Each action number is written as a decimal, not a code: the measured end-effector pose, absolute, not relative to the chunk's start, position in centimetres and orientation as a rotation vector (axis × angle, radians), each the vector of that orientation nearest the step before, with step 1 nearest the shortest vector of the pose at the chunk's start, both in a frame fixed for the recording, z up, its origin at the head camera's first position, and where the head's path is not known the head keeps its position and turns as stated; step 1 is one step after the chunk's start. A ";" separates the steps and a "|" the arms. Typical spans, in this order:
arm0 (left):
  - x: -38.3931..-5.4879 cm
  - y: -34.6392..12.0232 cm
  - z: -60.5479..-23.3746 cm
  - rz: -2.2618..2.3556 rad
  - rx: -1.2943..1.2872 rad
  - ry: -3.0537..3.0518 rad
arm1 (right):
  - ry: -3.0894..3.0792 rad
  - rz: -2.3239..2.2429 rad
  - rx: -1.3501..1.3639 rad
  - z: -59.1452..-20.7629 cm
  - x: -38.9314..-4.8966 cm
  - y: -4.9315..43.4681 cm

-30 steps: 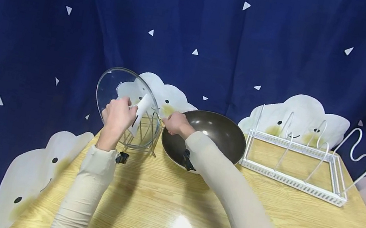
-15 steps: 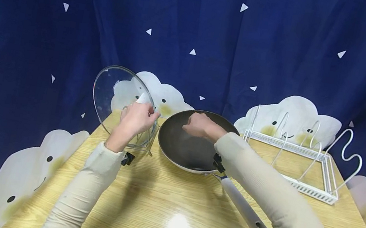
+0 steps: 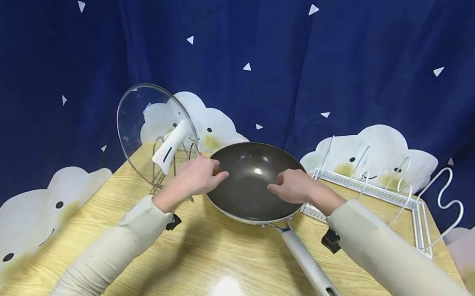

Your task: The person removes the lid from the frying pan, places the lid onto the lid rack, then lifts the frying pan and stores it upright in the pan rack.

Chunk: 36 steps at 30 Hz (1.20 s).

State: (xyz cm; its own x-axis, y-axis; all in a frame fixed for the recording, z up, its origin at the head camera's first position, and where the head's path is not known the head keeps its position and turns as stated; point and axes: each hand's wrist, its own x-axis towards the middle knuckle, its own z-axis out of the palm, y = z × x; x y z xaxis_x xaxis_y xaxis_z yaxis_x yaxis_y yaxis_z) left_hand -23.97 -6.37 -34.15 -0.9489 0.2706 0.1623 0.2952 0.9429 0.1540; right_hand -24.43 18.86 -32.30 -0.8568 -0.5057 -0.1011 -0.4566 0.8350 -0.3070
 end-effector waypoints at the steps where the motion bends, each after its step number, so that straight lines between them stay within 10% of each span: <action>1: -23.8 -6.1 -34.5 -0.279 -0.459 -2.955 | 2.831 -0.414 -0.742 -32.4 -24.0 19.3; 26: -18.3 0.9 -42.4 -1.101 -0.957 -2.991 | 2.302 -1.057 -0.209 -37.6 -13.8 27.8; 36: -16.8 4.3 -45.0 -2.002 -0.574 -2.945 | 2.055 -1.262 -0.321 -40.3 -11.4 28.9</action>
State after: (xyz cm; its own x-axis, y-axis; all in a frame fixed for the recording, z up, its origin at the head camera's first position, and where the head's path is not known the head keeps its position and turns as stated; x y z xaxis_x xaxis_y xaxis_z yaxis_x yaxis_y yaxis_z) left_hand -16.81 4.28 -45.02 -0.8458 0.4949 -0.1992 -0.0031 0.3688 0.9295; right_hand -11.45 28.93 -40.34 -0.7282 -0.5340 -0.4296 0.1417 0.4960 -0.8567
